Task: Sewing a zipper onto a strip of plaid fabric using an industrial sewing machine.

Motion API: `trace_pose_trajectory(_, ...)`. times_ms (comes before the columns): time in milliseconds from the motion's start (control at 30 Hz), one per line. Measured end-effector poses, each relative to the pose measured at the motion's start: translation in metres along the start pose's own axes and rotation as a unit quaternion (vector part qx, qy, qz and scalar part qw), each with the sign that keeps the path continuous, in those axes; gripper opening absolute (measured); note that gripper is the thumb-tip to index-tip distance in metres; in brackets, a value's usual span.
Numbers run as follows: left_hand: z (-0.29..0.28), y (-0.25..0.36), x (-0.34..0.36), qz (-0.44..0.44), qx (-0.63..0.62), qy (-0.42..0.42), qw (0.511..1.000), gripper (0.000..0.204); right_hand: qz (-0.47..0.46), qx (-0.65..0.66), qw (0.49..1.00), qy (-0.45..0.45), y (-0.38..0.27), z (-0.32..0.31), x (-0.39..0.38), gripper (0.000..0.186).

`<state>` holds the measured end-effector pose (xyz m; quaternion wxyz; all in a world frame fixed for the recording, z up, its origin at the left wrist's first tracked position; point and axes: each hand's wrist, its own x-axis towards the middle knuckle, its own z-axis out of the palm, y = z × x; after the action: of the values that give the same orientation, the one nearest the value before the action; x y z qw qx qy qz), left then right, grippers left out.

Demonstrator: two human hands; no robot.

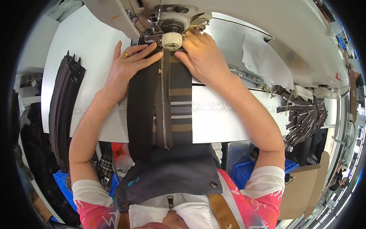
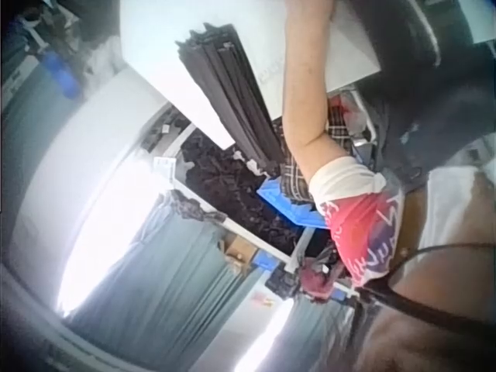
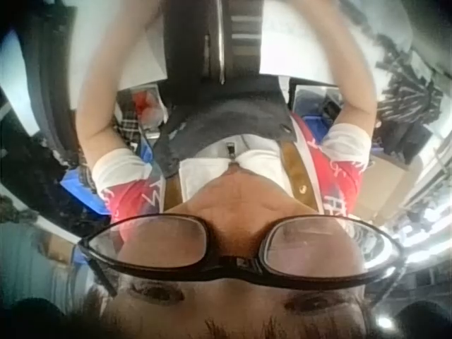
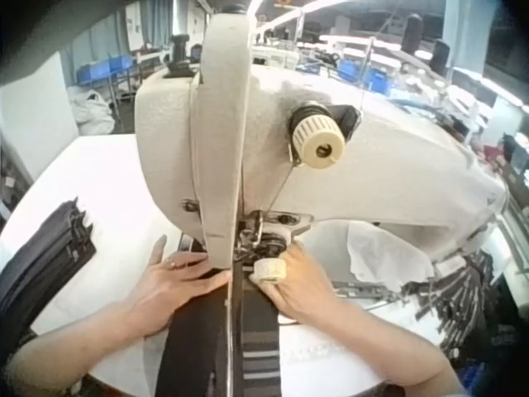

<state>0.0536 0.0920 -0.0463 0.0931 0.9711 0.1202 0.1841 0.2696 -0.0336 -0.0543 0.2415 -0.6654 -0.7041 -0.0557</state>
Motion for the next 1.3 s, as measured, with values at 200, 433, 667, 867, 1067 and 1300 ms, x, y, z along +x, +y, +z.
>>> trace_pose_trajectory(200,0.002,0.0,-0.002,-0.002,-0.01,-0.006,1.0,0.044,-0.001,-0.076,0.997,-0.024,0.0,-0.002,-0.001,0.043)
trace_pose_trajectory(433,0.003,-0.004,-0.001,0.011,-0.002,0.004,1.0,0.059,-0.065,-0.006,0.997,0.031,-0.005,-0.003,-0.003,0.029)
trace_pose_trajectory(667,0.0,-0.002,-0.002,0.003,0.018,-0.01,1.0,0.041,-0.066,-0.058,0.996,0.014,-0.021,-0.004,0.0,0.036)
trace_pose_trajectory(867,0.006,-0.007,0.0,-0.006,0.005,0.003,1.0,0.042,-0.064,-0.089,0.993,0.035,-0.021,-0.001,0.001,0.037)
trace_pose_trajectory(1067,-0.004,0.005,-0.011,0.003,0.046,0.043,0.998,0.066,-0.079,0.062,0.993,0.063,-0.017,-0.013,-0.014,0.029)
trace_pose_trajectory(1300,-0.028,0.084,-0.117,0.076,0.002,-0.003,0.997,0.043,-0.141,0.11,0.982,-0.063,-0.115,-0.043,-0.125,0.031)
